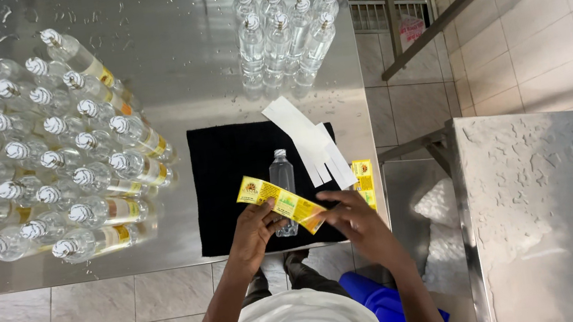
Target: The person repeatedly picks up clear plastic bottles from a stainless steel table, applies yellow labels to them, and places the labeled bottles back on the table. The person also handles white paper strips and a black cloth during the process.
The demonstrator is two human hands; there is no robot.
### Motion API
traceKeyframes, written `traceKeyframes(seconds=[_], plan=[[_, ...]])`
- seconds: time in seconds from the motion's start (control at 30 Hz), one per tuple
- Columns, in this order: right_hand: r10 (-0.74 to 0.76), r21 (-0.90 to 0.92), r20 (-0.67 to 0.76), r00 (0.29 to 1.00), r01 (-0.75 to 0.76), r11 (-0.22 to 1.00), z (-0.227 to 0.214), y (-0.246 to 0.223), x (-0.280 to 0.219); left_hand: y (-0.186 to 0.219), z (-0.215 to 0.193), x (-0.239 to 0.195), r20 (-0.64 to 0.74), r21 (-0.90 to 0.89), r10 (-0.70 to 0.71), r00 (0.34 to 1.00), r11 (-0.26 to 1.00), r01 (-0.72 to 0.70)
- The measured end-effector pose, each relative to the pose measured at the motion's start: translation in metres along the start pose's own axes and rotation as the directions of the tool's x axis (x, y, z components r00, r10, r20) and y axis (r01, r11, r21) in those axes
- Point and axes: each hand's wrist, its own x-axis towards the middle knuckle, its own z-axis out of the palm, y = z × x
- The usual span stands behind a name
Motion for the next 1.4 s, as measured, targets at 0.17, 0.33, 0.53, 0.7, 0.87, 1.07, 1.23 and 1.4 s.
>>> traceKeyframes(seconds=[0.17,0.33,0.53,0.7,0.87,1.07,1.23,1.4], plan=[[0.462,0.533,-0.271,0.844,-0.268,0.803,0.042,0.040,-0.010,-0.021,-0.013,0.000,-0.013,-0.009,0.028,1.000,1.000,-0.028],[0.575,0.907,-0.017,0.818,-0.229,0.352,0.112,0.075,-0.033,-0.046,-0.018,0.003,-0.075,0.001,0.036,0.997,0.999,-0.036],[0.750,0.887,-0.085,0.657,-0.293,0.357,0.154,0.095,-0.015,-0.082,-0.043,0.009,-0.142,0.241,0.147,0.979,0.964,-0.110],[0.770,0.831,-0.157,0.618,-0.339,0.441,0.165,0.110,-0.015,-0.089,-0.056,0.019,-0.234,0.360,0.249,0.940,0.920,-0.154],[0.792,0.769,-0.196,0.578,-0.411,0.490,0.163,0.088,-0.013,-0.091,-0.061,0.035,-0.294,0.435,0.243,0.924,0.895,-0.097],[0.809,0.734,-0.241,0.536,-0.445,0.513,0.160,0.073,-0.012,-0.084,-0.045,0.022,-0.351,0.529,0.255,0.901,0.848,-0.034],[0.824,0.735,-0.230,0.518,-0.463,0.496,0.165,0.086,-0.013,-0.078,-0.030,0.020,-0.409,0.528,0.274,0.871,0.849,-0.019],[0.827,0.734,-0.207,0.523,-0.476,0.485,0.164,0.086,-0.014,-0.078,-0.028,0.017,-0.434,0.522,0.277,0.858,0.853,-0.011]])
